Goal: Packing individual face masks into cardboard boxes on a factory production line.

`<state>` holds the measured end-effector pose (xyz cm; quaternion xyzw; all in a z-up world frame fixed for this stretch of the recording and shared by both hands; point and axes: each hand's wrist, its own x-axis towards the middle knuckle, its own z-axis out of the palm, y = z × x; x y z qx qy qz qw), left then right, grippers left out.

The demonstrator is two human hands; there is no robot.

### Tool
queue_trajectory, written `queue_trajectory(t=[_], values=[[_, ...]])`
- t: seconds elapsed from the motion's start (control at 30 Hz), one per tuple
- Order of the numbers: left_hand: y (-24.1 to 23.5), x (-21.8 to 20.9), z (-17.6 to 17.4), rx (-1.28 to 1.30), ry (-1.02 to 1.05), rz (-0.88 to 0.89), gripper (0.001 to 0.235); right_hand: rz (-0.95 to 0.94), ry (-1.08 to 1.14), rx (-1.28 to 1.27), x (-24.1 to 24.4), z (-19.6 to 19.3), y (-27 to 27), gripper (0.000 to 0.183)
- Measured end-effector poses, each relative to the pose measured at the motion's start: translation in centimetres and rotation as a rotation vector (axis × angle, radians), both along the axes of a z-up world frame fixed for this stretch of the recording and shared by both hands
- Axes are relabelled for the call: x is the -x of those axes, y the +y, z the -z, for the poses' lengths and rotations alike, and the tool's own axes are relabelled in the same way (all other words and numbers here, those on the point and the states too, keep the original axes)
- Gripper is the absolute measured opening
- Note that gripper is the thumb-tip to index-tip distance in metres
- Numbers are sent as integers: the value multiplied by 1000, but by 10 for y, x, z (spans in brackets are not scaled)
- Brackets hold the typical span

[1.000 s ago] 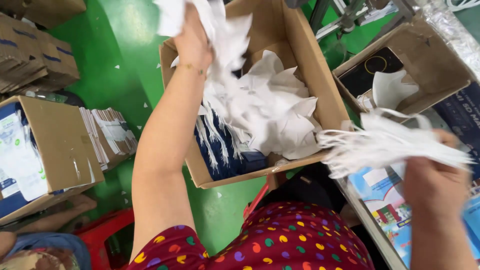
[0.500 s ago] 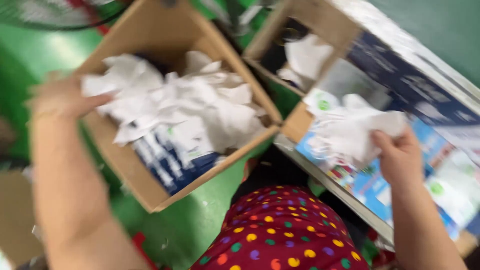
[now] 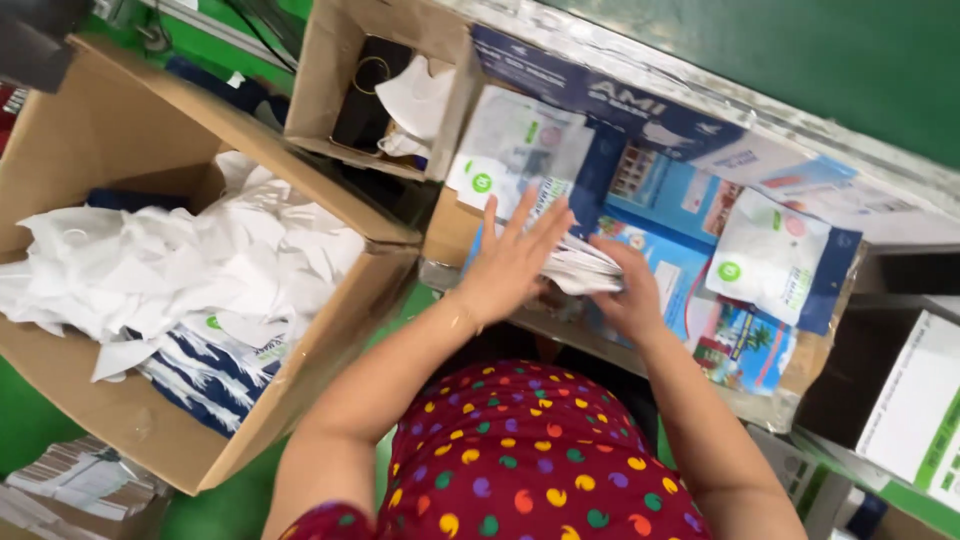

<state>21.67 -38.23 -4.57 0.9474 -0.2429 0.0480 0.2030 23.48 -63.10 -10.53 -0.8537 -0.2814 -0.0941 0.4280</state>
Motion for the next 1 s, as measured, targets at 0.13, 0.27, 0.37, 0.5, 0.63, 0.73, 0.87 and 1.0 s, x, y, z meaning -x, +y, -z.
queue_trajectory(t=[0.13, 0.27, 0.37, 0.5, 0.63, 0.73, 0.87, 1.0], values=[[-20, -29, 38, -79, -145, -49, 81, 119, 114, -99, -2, 44, -2, 66], [-34, -21, 26, -12, -100, 25, 78, 106, 353, -303, 9, 48, -5, 67], [-33, -32, 18, -40, -97, 90, 71, 17, 402, -290, -2, 43, -9, 51], [-22, -59, 9, 287, 121, 151, 65, 51, 526, -57, -1, 8, -34, 28], [-31, -103, 32, 453, 199, -146, 40, 159, 647, -148, 10, 19, -74, 25], [-69, -122, 92, 184, 106, -228, 33, 318, 620, -241, 8, 10, -75, 26], [-92, -129, 108, -23, 38, -297, 27, 382, 575, -297, 11, 3, -70, 27], [-78, -134, 96, 86, 102, -432, 21, 337, 348, -56, 10, -19, -60, 38]])
